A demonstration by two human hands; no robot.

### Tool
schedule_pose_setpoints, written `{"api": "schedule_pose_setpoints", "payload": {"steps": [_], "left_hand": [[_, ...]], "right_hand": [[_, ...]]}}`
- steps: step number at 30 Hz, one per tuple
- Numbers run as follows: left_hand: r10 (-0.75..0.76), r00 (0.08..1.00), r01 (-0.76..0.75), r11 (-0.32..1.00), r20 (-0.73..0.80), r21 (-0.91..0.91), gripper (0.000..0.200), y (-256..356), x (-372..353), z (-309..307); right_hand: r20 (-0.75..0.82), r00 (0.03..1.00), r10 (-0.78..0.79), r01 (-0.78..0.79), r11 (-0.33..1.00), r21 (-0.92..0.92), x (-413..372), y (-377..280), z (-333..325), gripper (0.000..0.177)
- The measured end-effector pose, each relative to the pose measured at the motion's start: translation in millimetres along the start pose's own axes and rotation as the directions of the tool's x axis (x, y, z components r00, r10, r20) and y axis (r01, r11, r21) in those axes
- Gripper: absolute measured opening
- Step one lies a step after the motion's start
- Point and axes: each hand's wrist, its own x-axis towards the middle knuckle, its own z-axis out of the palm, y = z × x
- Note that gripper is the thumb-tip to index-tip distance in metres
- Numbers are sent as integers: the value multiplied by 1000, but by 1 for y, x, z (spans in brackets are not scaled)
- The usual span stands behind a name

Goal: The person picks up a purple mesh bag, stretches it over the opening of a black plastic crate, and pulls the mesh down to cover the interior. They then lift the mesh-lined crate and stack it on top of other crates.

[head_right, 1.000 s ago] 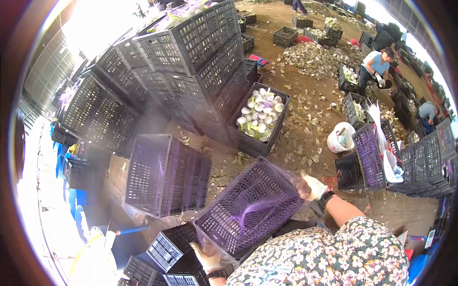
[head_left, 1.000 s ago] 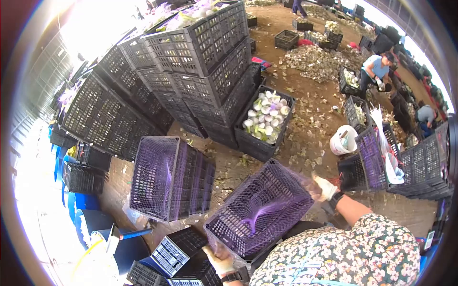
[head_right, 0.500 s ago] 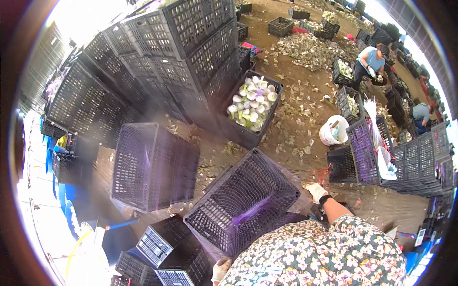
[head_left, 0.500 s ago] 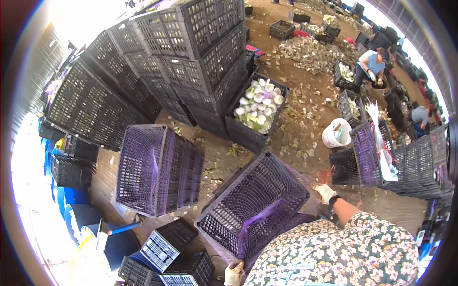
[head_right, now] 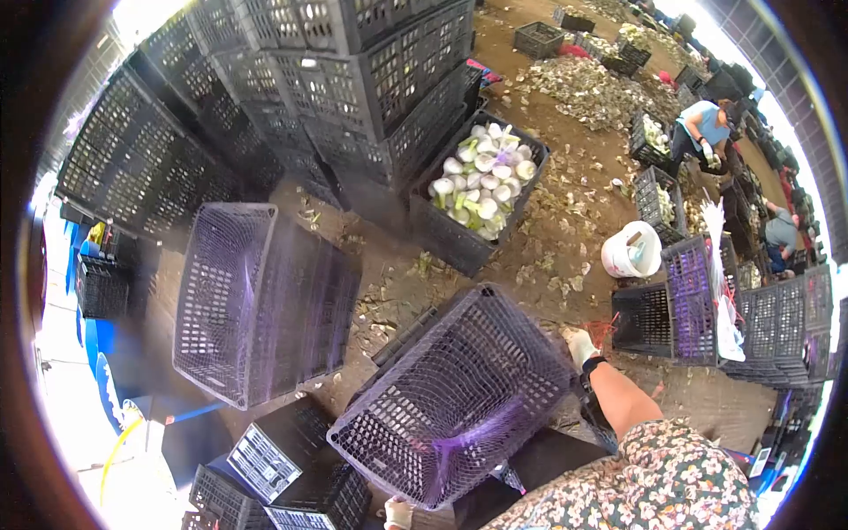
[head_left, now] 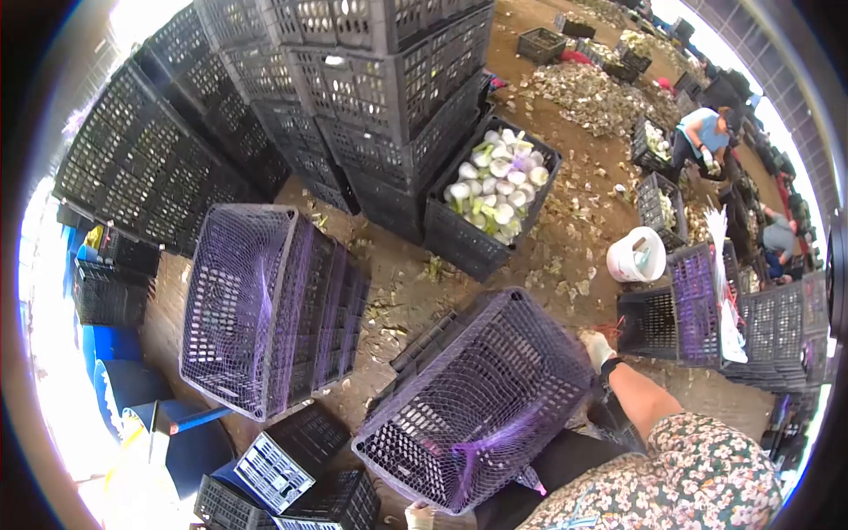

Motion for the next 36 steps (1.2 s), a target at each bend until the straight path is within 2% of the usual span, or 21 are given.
{"api": "schedule_pose_setpoints", "payload": {"steps": [2, 3, 4, 5, 7, 8, 10, 12, 14, 17, 22, 24, 25, 26, 28, 30, 31, 32, 34, 35, 36], "left_hand": [[101, 994, -60, 782, -31, 620, 44, 25, -23, 13], [107, 976, -114, 993, 188, 27, 18, -4, 38, -65], [179, 949, -261, 907, 259, 330, 24, 12, 30, -60], [267, 962, -204, 836, -53, 509, 28, 26, 17, -56], [244, 944, -204, 961, -224, 187, 43, 92, -18, -9], [337, 937, -337, 941, -90, 13, 59, 117, -15, -4], [382, 907, -370, 924, 178, -99, 82, 179, -48, 63], [354, 864, -305, 934, 357, -187, 84, 214, -60, 95], [262, 919, -343, 900, 295, 270, 85, 246, -84, 119], [260, 938, -331, 871, 229, 364, 45, 268, -73, 101], [467, 872, -485, 866, 148, 121, 13, 268, -34, 105], [707, 665, -673, 428, 239, 603, 21, 253, -13, 116], [686, 423, -660, -216, 593, 720, 34, 259, -20, 115], [696, 668, -736, 564, 264, 374, 45, 262, -34, 143], [734, 679, -668, 630, -23, 396, 49, 269, -41, 151], [887, 448, -719, 285, 110, 634, 55, 271, -67, 198], [866, 396, -603, -5, 305, 798, 56, 281, -102, 237], [814, 411, -657, -48, 411, 753, 56, 281, -114, 270], [680, 302, -638, -377, 668, 672, 70, 274, -99, 305], [589, 323, -547, -522, 741, 654, 81, 268, -93, 325], [492, 386, -608, -501, 781, 616, 85, 260, -78, 337]], "right_hand": [[206, 978, 16, -18, 1000, 9, 29, 11, 4, 19], [178, 984, -21, 70, 959, -275, 42, 18, 9, 21], [293, 955, -43, 156, 914, -374, 45, 18, 10, 23], [318, 945, -72, 207, 886, -414, 50, 16, 11, 28], [239, 965, -111, 210, 872, -443, 58, -12, 33, 41], [126, 986, -114, 158, 888, -432, 44, -46, 54, 47], [415, 871, -262, 404, 863, -302, 54, -75, 69, 57], [662, 725, -191, 404, 896, -184, -26, -151, 113, 57], [665, 734, -137, 343, 920, -190, -21, -164, 120, 55], [748, 664, 17, 493, 742, -454, -46, -200, 122, 58], [740, 664, 107, 405, 781, -476, -42, -202, 132, 59], [735, 672, 90, 536, 627, -566, -50, -216, 138, 56], [660, 731, 174, 398, 677, -619, -65, -231, 147, 56], [584, 768, 264, 246, 719, -650, -78, -242, 151, 56], [706, 678, 205, 234, 851, -471, -50, -230, 134, 52], [710, 667, 224, 125, 906, -403, -30, -225, 129, 38], [731, 640, 238, 164, 887, -432, -25, -225, 133, 29], [751, 610, 253, 205, 865, -458, -19, -225, 136, 20], [809, 567, 154, 69, 970, -233, -15, -219, 139, 9], [759, 641, 117, 58, 978, -199, -15, -218, 141, 9], [700, 710, 80, 51, 985, -164, -13, -218, 144, 8]]}}
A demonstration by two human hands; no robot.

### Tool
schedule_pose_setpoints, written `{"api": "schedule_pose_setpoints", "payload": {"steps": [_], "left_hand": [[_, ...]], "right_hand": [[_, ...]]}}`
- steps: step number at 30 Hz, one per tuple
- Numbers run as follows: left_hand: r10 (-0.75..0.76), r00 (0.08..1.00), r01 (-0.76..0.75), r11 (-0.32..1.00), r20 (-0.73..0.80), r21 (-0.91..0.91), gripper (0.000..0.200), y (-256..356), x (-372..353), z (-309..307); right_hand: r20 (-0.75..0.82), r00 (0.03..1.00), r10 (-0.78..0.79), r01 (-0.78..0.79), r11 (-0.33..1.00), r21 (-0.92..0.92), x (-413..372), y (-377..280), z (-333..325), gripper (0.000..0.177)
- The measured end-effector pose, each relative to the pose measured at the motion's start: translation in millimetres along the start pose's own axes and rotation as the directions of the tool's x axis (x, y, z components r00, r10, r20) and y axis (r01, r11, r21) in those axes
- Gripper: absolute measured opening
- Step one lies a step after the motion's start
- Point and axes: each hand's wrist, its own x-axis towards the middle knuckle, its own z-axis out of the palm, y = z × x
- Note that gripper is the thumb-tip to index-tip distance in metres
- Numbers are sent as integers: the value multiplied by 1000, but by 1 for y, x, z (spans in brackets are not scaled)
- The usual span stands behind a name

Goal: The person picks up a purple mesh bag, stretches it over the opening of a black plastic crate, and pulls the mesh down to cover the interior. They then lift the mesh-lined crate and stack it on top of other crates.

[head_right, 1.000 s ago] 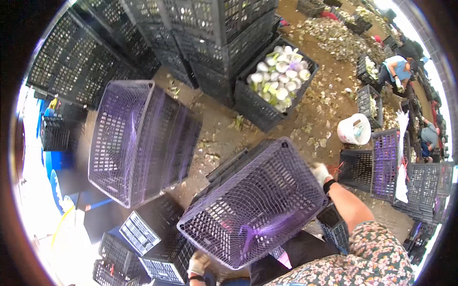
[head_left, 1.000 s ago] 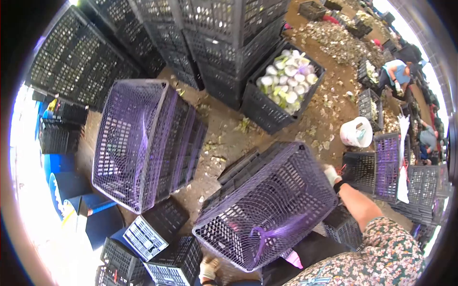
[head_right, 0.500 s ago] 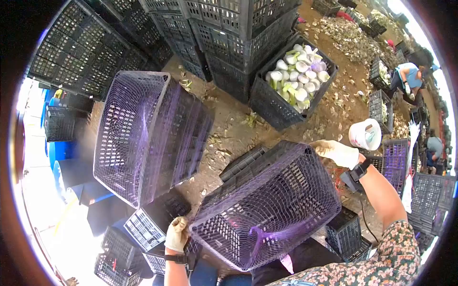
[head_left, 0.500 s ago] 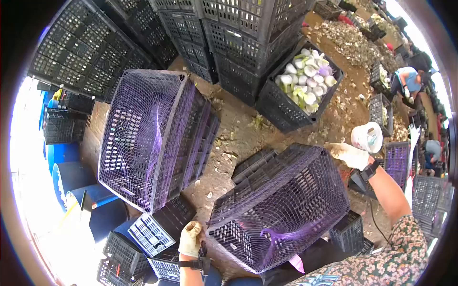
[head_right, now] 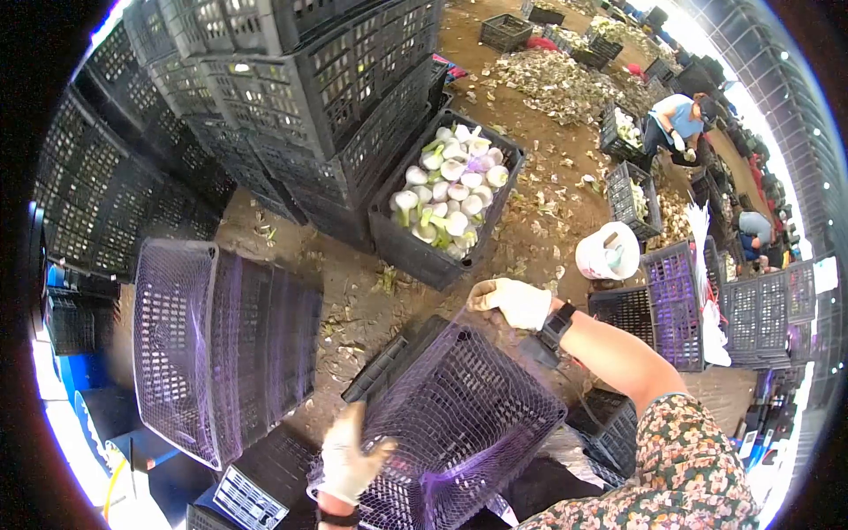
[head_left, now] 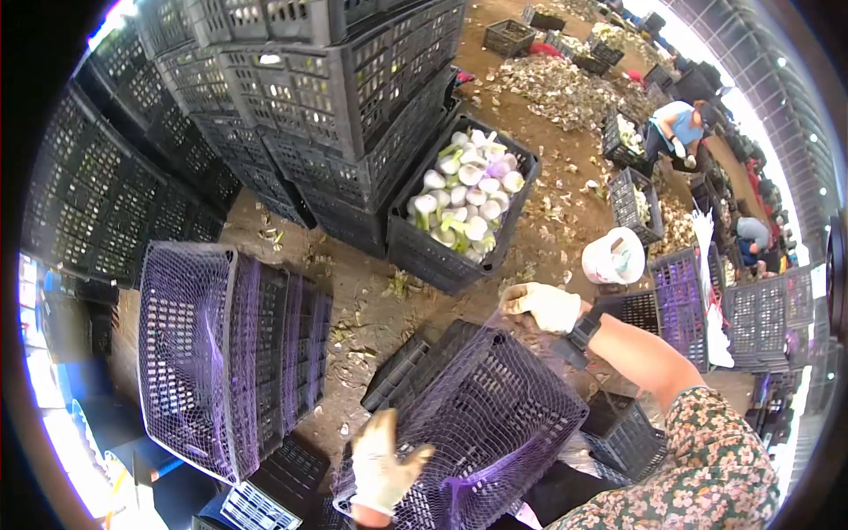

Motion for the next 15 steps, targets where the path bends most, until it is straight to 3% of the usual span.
{"api": "schedule_pose_setpoints", "payload": {"steps": [1, 4, 6, 8, 10, 11, 12, 13, 14, 15], "left_hand": [[-4, 1000, 2, 998, 31, 63, 87, 6, 4, 5], [-20, 996, 6, 988, 88, 157, 90, 14, 7, 5], [-27, 993, 4, 981, 118, 194, 91, 13, 5, 4], [-33, 997, 20, 986, 75, 163, 94, 14, 5, 5], [-63, 992, 43, 983, 109, 179, 98, 15, 1, 2], [-13, 994, 34, 980, -106, 197, 101, 11, -9, 2], [43, 947, 29, 975, -320, 219, 103, 8, -20, 1], [-178, 897, 198, 980, -404, 7, 98, 18, -40, -11], [-468, 780, 359, 878, -416, -317, 92, 25, -67, -13], [-547, 609, 256, 821, -575, -511, 73, 21, -92, 4]], "right_hand": [[17, 1000, -23, 21, 994, 106, 5, 4, 0, 12], [-72, 997, -26, 34, 993, 117, 39, 21, -5, 14], [-46, 999, -20, 18, 999, -52, 53, 34, -1, 17], [39, 996, 77, -78, 997, 30, 59, 53, -3, 23], [1, 996, 87, -87, 996, 16, 50, 61, -16, 19], [-42, 995, 91, -92, 996, -7, 40, 56, -21, 17], [-133, 991, 11, -52, 948, -314, 26, 50, -26, 23], [-244, 964, -108, -35, 854, -519, 24, 59, -37, 31], [-3, 959, -284, 219, 747, -627, -2, 52, -50, 38], [-167, 979, -115, -17, 776, -630, -32, 31, -34, 42]]}}
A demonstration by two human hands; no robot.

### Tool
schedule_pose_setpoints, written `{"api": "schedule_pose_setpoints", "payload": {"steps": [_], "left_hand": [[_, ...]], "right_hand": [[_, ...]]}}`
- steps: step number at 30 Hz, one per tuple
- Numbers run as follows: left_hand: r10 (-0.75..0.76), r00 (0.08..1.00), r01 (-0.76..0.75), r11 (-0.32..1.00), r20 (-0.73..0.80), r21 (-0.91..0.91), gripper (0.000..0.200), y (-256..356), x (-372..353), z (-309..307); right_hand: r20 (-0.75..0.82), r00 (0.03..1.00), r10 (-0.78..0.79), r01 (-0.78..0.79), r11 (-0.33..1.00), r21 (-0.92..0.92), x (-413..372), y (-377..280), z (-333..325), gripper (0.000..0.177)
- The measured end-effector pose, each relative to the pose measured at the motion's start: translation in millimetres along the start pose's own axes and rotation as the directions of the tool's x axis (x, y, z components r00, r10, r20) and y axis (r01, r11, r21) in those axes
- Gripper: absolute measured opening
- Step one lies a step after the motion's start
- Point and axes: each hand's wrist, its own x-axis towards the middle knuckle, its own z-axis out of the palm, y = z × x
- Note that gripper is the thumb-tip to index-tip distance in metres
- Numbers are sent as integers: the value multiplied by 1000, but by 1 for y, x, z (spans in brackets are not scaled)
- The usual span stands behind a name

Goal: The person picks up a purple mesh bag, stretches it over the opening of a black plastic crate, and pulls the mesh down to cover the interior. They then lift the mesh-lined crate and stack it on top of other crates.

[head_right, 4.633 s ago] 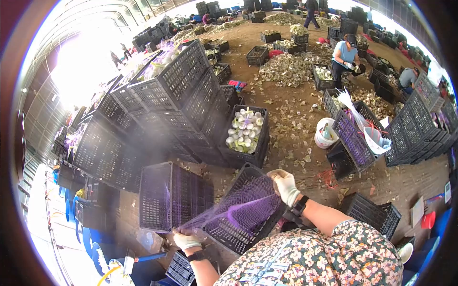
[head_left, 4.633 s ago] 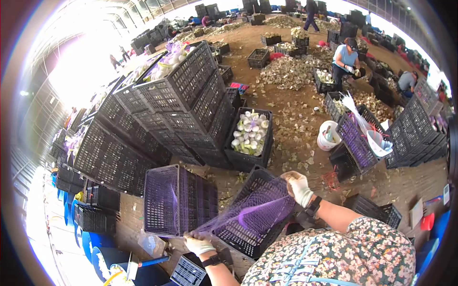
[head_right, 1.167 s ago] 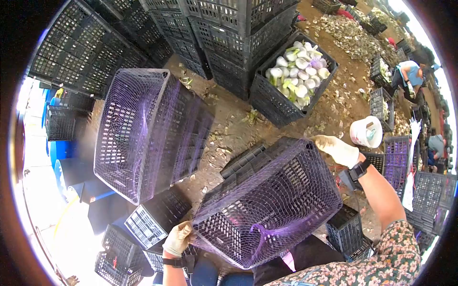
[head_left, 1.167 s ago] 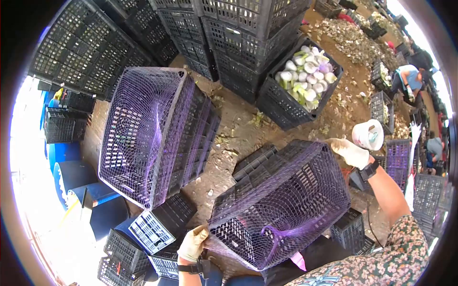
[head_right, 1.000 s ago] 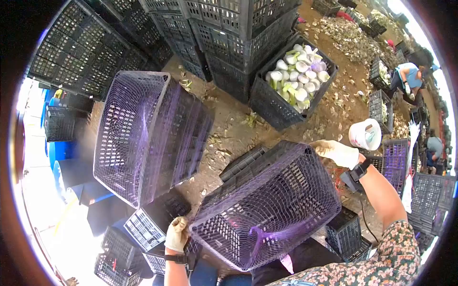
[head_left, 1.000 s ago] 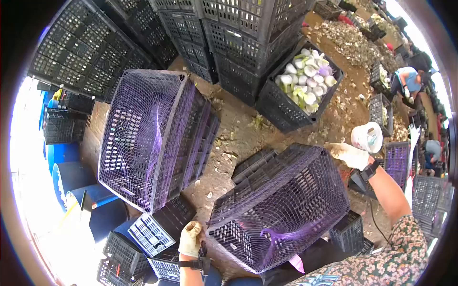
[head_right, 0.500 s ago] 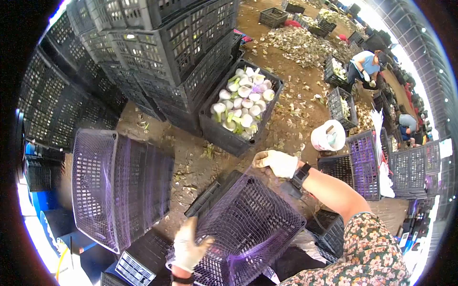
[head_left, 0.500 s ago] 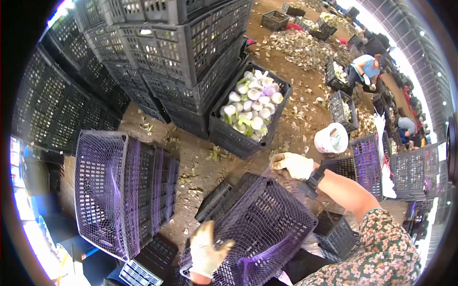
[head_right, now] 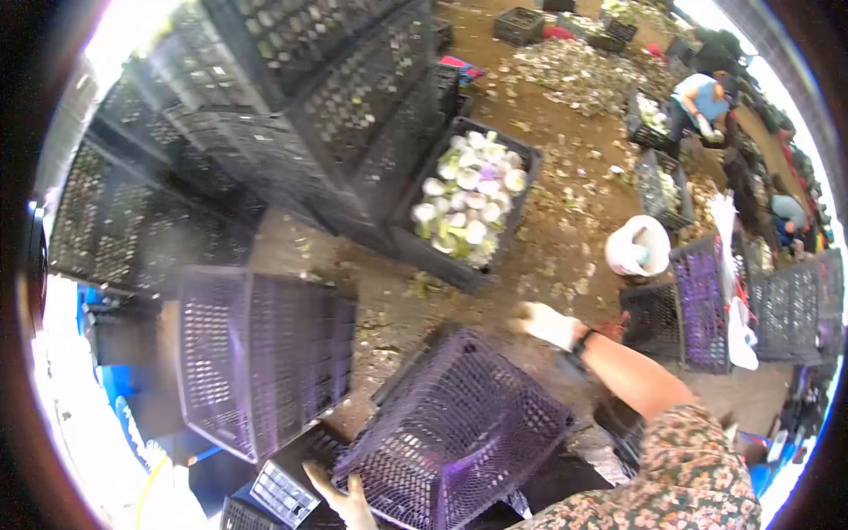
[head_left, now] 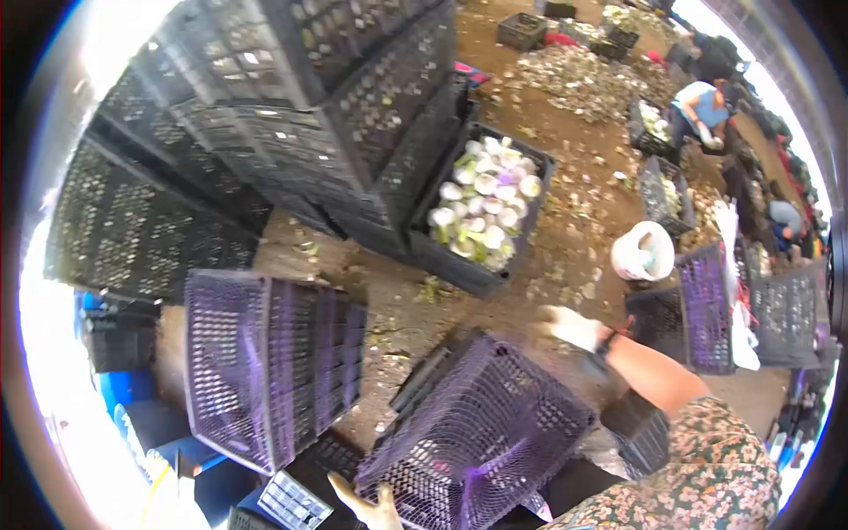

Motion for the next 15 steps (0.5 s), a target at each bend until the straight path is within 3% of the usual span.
{"api": "schedule_pose_setpoints", "payload": {"steps": [1, 2, 3, 4, 5, 7, 8, 10, 11, 13, 15], "left_hand": [[-175, 984, 176, 983, -23, 60, 63, 5, -23, -22], [-363, 909, 325, 925, 204, 195, 81, -70, -59, -59], [-518, 784, 564, 824, 343, -45, 82, -97, -92, -63], [-569, 714, 622, 783, 407, 4, 76, -110, -128, -61], [-611, 637, 671, 740, 470, 54, 70, -107, -149, -52], [-718, 543, 794, 607, 436, 11, 59, -107, -161, -39], [-690, 543, 788, 615, 478, -6, 54, -110, -160, -46], [-612, 579, 742, 669, 539, -38, 49, -104, -149, -62], [-599, 577, 742, 668, 556, -51, 50, -63, -135, -75], [-533, 687, 635, 771, 494, -51, 51, -4, -118, -103], [-532, 754, 637, 736, 386, -229, 49, 46, -99, -134]], "right_hand": [[149, 989, -16, 13, 1000, 21, -14, 18, -3, 49], [264, 933, -243, 168, 946, 278, -26, 55, 9, 54], [553, 826, -108, -237, 824, 515, -16, 127, 28, 73], [567, 812, -140, -217, 829, 516, -83, 105, 11, 73], [392, 841, -373, 426, 903, -55, -116, -22, 25, 78], [133, 983, -129, 132, 991, -10, -130, 34, 65, 81], [9, 998, -61, 62, 994, -86, -125, 58, 76, 77], [-11, 989, -148, 148, 987, -62, -118, 43, 64, 74], [-36, 980, -195, 195, 981, -18, -122, 32, 62, 71], [-20, 962, -273, 273, 962, -9, -142, -48, 36, 71], [95, 941, -325, 331, 942, -56, -154, -138, 11, 73]]}}
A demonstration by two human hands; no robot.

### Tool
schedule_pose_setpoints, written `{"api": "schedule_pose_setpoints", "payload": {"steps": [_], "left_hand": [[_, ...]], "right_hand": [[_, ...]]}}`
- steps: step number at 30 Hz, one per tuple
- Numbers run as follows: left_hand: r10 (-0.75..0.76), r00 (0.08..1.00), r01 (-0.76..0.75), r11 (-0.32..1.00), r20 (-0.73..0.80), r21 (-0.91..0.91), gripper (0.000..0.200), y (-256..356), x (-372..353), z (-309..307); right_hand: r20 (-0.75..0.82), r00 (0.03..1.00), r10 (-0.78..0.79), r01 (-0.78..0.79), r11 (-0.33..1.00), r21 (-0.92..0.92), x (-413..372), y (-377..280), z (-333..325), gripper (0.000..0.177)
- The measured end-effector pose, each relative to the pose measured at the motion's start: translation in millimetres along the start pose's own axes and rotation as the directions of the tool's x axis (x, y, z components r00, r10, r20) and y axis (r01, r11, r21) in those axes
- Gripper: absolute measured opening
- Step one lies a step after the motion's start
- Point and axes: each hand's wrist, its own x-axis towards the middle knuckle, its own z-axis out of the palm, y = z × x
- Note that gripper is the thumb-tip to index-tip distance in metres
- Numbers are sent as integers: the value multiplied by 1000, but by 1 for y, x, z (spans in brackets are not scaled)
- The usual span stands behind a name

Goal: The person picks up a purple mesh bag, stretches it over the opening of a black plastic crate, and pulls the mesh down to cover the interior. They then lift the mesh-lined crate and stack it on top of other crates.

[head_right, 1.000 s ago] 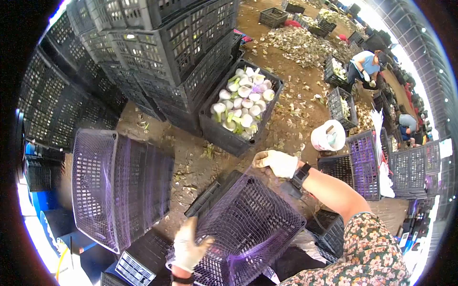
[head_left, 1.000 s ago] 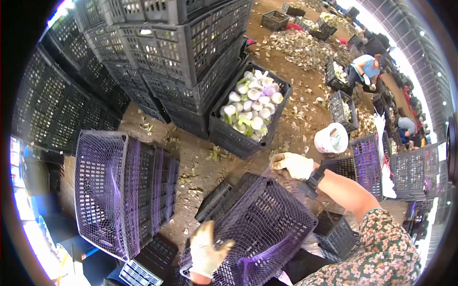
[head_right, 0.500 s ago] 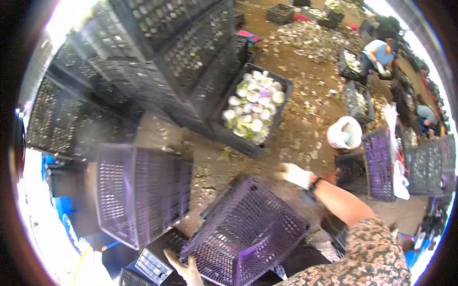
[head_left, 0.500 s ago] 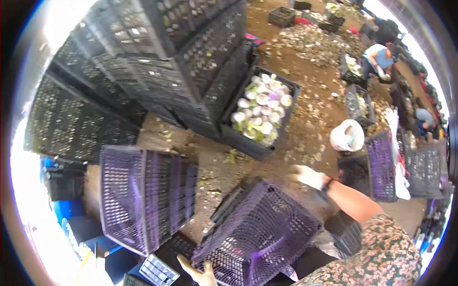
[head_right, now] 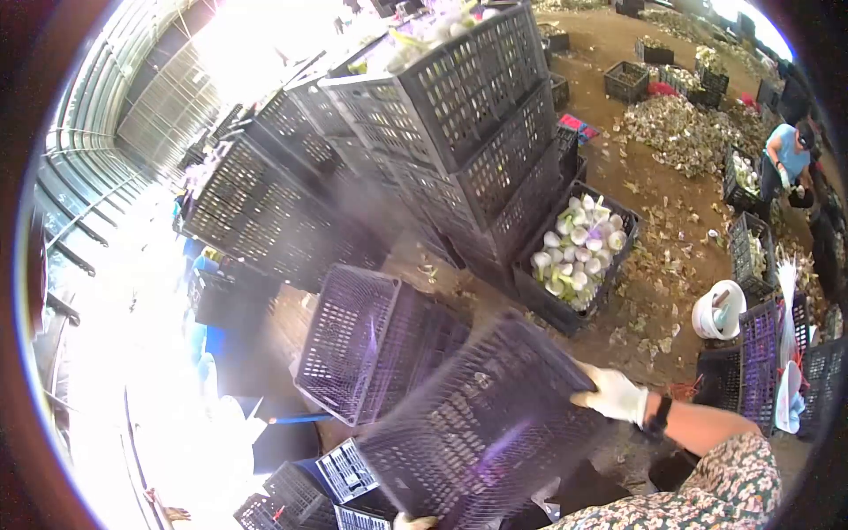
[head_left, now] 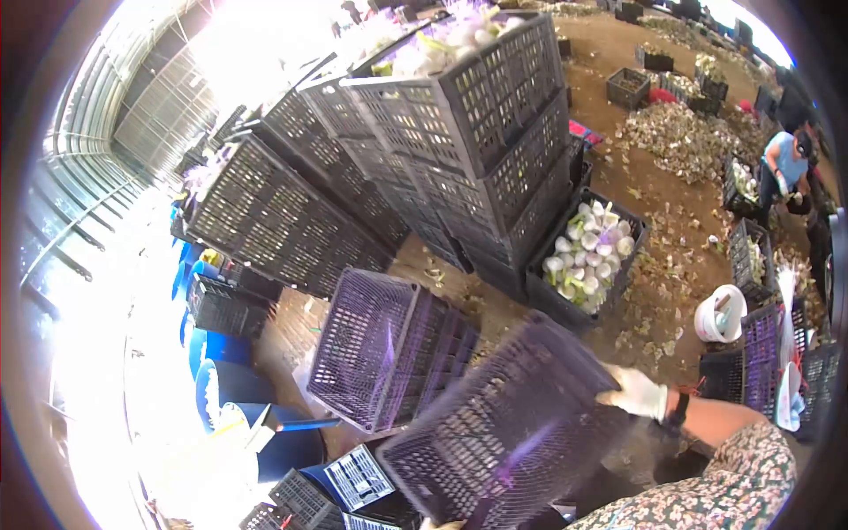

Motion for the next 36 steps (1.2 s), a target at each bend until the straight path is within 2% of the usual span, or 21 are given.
{"api": "schedule_pose_setpoints", "payload": {"steps": [2, 4, 6, 8, 10, 14, 16, 20, 21, 22, 23, 24, 26, 29, 30, 31, 32, 33, 34, 35, 36], "left_hand": [[-52, 997, 41, 981, -50, -188, 44, 50, -7, -28], [-19, 996, 5, 987, -87, -162, 32, 119, -23, -49], [295, 955, -274, 822, 38, 499, 22, 140, 0, -102], [105, 994, -107, 968, -21, -229, 23, 155, 35, -127], [29, 994, 17, 906, 103, -424, 20, 197, 20, -109], [587, 802, -595, 801, 110, 61, 29, 204, 7, -106], [448, 889, -436, 891, 95, -122, 31, 209, 14, -132], [637, 718, -694, 627, 279, 353, 25, 237, 50, -176], [435, 886, -413, 897, 161, -155, 22, 243, 58, -183], [152, 969, 3, 780, 194, -626, 19, 250, 64, -188], [203, 964, -98, 871, 173, -481, 11, 262, 67, -188], [591, 783, -621, 724, 194, 300, 25, 256, 69, -189], [62, 989, 1, 901, 132, -433, 48, 276, 151, -262], [266, 964, -262, 959, 25, -105, 34, 288, 144, -232], [458, 889, -451, 869, 15, 202, 37, 292, 144, -224], [834, 489, -691, 190, 257, 697, 16, 284, 144, -215], [824, 396, -580, -117, 405, 806, 13, 286, 144, -214], [657, 753, -594, 667, 21, 450, 23, 285, 173, -218], [155, 987, -161, 960, -43, -231, 41, 279, 228, -233], [656, 743, -616, 590, 135, 522, 28, 239, 305, -273], [779, 490, -626, 3, 390, 780, 32, 249, 239, -232]], "right_hand": [[-84, 904, -420, 407, 903, -134, 16, -61, -14, 74], [-209, 888, -409, 449, 675, 586, 24, -113, -16, 70], [-420, 792, -443, 600, 439, 669, 26, -126, -19, 64], [-472, 801, -370, 598, 444, 667, 12, -120, -11, 58], [-411, 893, -182, 445, 488, 751, 0, -94, 14, 53], [-380, 923, 55, 228, 717, 659, -44, -32, 71, 43], [-350, 919, 183, 136, 684, 716, -78, -18, 92, 42], [-292, 868, 403, -63, 671, 739, -110, 28, 141, 39], [-281, 864, 419, -75, 658, 750, -115, 38, 152, 38], [-286, 861, 420, -69, 655, 752, -120, 47, 159, 38], [-272, 855, 441, -83, 635, 768, -124, 54, 167, 37], [-253, 849, 463, -97, 608, 788, -127, 60, 178, 36], [-261, 832, 490, -125, 622, 773, -136, 56, 190, 37], [-255, 795, 551, -189, 624, 758, -149, 53, 196, 40], [-260, 788, 558, -186, 619, 763, -150, 64, 200, 40], [-269, 783, 561, -165, 605, 779, -152, 80, 206, 40], [-275, 777, 566, -147, 588, 795, -159, 92, 214, 40], [-286, 759, 585, -161, 594, 788, -165, 97, 217, 38], [-293, 751, 591, -154, 589, 793, -171, 102, 223, 38], [-315, 716, 623, -142, 571, 808, -180, 106, 228, 37], [-341, 677, 653, -129, 560, 818, -189, 113, 228, 36]]}}
